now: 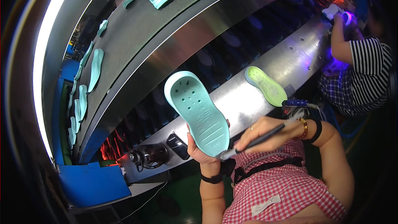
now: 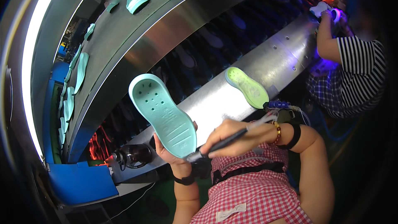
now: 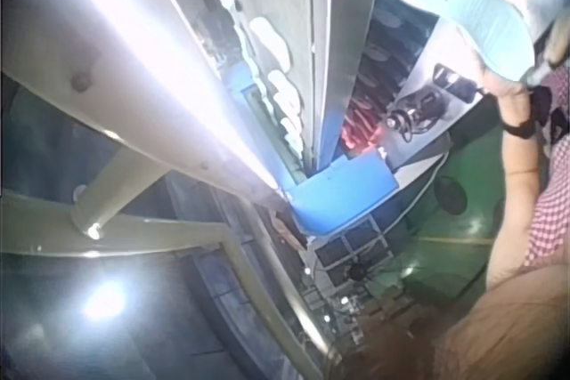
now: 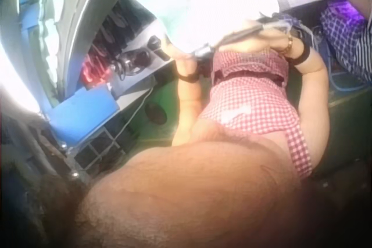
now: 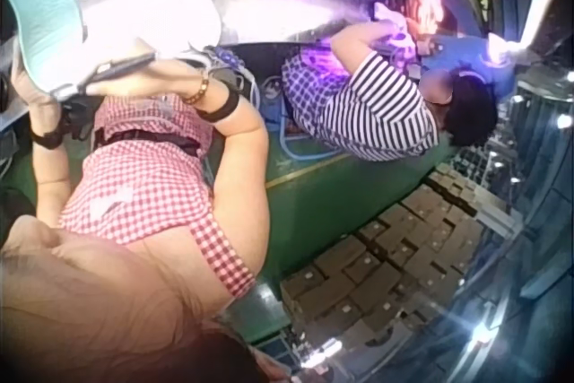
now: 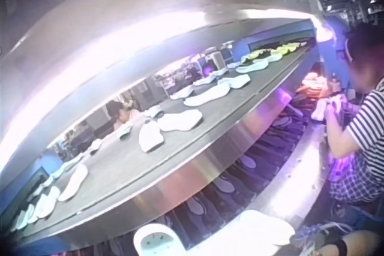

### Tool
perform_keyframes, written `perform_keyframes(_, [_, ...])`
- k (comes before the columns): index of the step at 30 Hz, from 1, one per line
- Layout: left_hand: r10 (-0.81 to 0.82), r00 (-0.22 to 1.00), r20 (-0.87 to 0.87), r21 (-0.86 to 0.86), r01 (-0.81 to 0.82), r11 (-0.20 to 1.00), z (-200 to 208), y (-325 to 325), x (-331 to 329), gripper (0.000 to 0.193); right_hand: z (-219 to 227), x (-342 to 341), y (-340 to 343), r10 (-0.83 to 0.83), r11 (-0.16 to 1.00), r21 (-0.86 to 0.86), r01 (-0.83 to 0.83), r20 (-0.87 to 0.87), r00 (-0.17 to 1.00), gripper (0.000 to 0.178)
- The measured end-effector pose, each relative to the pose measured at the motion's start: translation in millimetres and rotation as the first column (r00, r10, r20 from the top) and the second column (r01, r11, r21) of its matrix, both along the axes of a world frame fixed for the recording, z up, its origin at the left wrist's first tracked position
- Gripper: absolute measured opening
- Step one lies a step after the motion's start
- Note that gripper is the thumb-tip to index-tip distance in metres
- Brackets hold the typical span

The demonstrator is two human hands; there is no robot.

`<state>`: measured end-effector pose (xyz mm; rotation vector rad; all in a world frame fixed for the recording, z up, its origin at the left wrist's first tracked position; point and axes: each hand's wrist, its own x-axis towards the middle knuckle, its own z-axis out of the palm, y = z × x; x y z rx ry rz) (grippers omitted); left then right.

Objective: Applying glue or primer to shoe soles on a conveyor belt using a brush.

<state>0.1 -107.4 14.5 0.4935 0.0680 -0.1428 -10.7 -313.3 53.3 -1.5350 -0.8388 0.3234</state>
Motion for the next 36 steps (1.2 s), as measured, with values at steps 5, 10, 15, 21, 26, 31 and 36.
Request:
perform_keyframes(5, [-0.34,0.934,-0.109,0.025,0.345,0.938,10,3,3,0.053,6,8,-13,0.137,0.99,0.007,-0.138,0.083,0.987,0.021])
perform_keyframes(10, [-0.552,0.774,-0.31,0.191,0.619,0.762,13,0,7,0.055,10,19,-30,0.363,0.919,-0.214,-0.331,0.133,0.922,0.023])
perform_keyframes(15, [-0.619,0.694,-0.369,0.188,0.707,0.681,21,0,5,0.054,2,24,-36,0.319,0.941,-0.161,-0.299,0.117,0.941,0.024])
perform_keyframes(21, [-0.617,0.655,-0.437,0.155,0.731,0.665,26,2,4,0.053,17,30,-50,0.378,0.875,-0.373,-0.308,0.131,0.916,0.024])
perform_keyframes(26, [-0.631,0.643,-0.434,0.246,0.758,0.604,18,4,6,0.052,27,32,-58,0.403,0.826,-0.465,-0.32,0.089,0.911,0.025])
perform_keyframes(31, [-0.624,0.655,-0.426,0.249,0.748,0.615,16,4,8,0.052,10,39,-71,0.249,0.897,-0.398,-0.195,0.091,0.964,0.022])
perform_keyframes(36, [-0.576,0.693,-0.433,0.213,0.7,0.682,8,10,10,0.05,20,37,-76,0.142,0.868,-0.463,-0.18,-0.115,0.983,0.027])
